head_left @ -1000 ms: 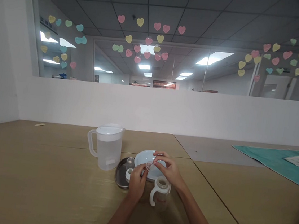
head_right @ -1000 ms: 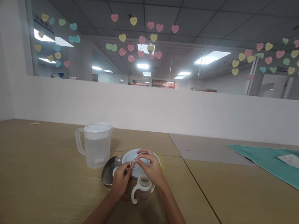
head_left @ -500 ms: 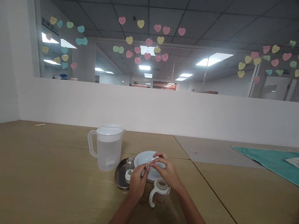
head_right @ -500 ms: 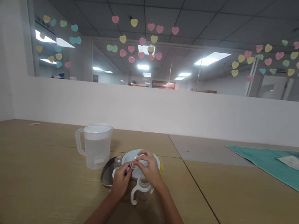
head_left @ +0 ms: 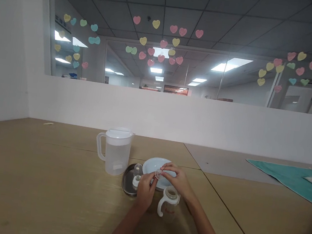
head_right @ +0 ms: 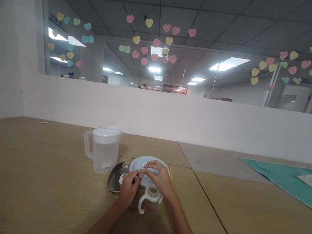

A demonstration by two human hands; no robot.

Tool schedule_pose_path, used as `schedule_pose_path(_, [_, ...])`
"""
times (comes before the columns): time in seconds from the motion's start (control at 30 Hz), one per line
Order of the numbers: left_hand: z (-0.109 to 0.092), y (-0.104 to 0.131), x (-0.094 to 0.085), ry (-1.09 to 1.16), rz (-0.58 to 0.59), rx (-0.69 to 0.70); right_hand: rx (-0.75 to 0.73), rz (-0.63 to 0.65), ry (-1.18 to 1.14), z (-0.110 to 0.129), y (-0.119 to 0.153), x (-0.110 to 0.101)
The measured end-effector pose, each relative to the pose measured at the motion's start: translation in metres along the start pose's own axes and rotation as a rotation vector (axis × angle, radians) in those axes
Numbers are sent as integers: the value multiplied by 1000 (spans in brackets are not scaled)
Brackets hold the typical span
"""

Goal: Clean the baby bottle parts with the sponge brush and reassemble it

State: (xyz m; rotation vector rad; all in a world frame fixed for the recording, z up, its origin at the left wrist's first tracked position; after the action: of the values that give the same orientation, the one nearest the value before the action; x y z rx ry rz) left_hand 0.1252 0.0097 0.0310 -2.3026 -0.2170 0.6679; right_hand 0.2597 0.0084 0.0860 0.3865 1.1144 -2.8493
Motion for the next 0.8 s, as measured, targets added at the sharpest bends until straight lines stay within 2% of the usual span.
schedule_pose_path(0.17, [-3, -1, -2, 11, 13, -5, -78, 67, 128, 12, 2, 8])
schedule_pose_path(0.33, [-9, -3, -2, 39, 7, 18, -177, 42, 193, 24, 5, 7])
schedule_pose_path(0.43, [-9, -6, 0, 28, 22, 19, -185, 3, 169, 25, 7, 7])
schedule_pose_path(0.53, [-5, -7, 3, 5, 41, 14, -114, -40, 85, 21, 7, 8])
schedule_pose_path(0.63, [1, -5, 8, -39, 71, 27, -31, -213, -79, 18, 7, -8])
schedule_pose_path(0.73, [5, -1, 11, -89, 81, 53, -54, -560, -208, 14, 14, -49])
schedule_pose_path(0.8, [6, 1, 11, -91, 70, 57, -62, -710, -163, 1, 18, -72])
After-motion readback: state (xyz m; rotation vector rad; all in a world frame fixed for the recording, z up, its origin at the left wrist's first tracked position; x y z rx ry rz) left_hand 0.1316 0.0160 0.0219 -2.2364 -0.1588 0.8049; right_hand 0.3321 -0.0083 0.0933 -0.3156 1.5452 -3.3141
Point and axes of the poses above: each hand's wrist, its own y-axis away from the middle knuckle, its own x-axis out of the palm, z = x × y, the point moved 8 cm from there along -y, towards the middle knuckle, and after that the axes turned 1 degree about -z, right-handed, at the moved point
